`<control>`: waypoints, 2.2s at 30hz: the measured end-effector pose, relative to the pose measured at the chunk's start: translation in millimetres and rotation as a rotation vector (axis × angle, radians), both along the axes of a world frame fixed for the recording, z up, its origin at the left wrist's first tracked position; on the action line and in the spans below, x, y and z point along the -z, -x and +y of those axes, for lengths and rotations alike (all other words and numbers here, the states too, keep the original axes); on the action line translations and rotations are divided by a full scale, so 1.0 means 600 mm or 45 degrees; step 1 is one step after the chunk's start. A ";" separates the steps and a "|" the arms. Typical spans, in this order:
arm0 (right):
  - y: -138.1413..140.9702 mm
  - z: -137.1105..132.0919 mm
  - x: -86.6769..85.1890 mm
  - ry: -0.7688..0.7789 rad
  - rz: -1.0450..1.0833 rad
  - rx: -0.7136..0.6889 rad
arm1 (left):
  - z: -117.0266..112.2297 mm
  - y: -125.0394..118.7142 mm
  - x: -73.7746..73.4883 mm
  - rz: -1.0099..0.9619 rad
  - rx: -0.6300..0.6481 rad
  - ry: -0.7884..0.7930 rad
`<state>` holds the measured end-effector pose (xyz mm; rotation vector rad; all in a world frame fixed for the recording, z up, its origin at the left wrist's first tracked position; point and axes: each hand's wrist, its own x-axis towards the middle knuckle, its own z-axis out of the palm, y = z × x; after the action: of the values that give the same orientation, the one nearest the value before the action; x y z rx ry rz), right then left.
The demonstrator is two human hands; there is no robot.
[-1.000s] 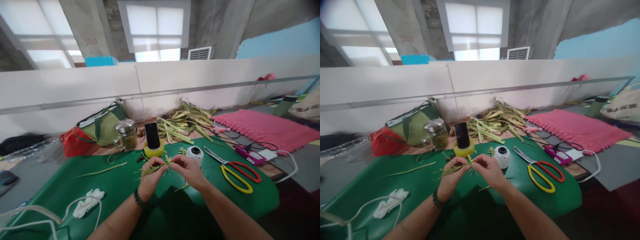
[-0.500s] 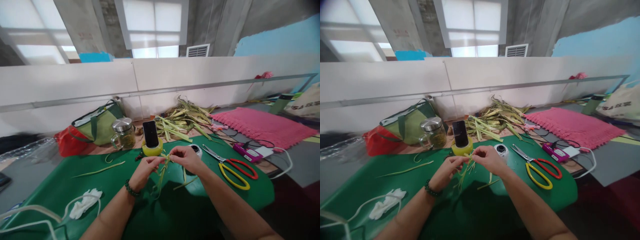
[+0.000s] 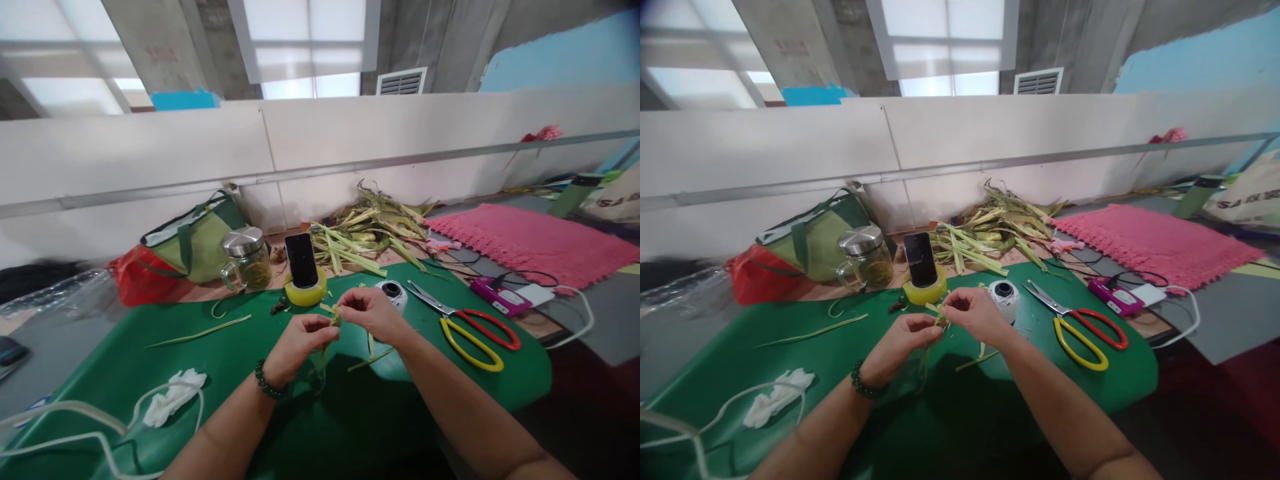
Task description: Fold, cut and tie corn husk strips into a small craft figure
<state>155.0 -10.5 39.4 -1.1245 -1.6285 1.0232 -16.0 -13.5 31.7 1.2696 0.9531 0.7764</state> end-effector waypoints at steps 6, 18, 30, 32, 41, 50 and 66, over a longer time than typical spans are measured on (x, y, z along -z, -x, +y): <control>-0.003 -0.002 -0.005 0.081 -0.093 -0.097 | -0.001 0.002 0.000 0.108 0.046 -0.089; -0.001 0.001 0.003 0.120 -0.192 -0.249 | -0.005 0.002 0.001 0.277 0.005 -0.368; -0.006 0.003 0.007 0.080 -0.214 -0.196 | -0.005 0.000 0.001 0.184 0.033 -0.223; -0.002 0.001 0.008 0.060 -0.247 -0.177 | -0.008 -0.003 0.003 0.178 0.003 -0.224; 0.005 0.001 0.015 0.067 -0.259 -0.188 | -0.007 -0.003 0.000 0.135 0.032 -0.193; -0.003 0.006 0.003 0.176 -0.139 -0.213 | 0.007 0.007 0.008 0.063 0.164 0.056; 0.011 -0.001 0.021 0.000 -0.308 -0.124 | -0.005 -0.014 0.021 0.097 -0.033 -0.144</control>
<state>148.6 -10.9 26.8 -1.2162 -1.8901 0.9780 -7.6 -16.3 19.1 1.3956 0.9999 0.8164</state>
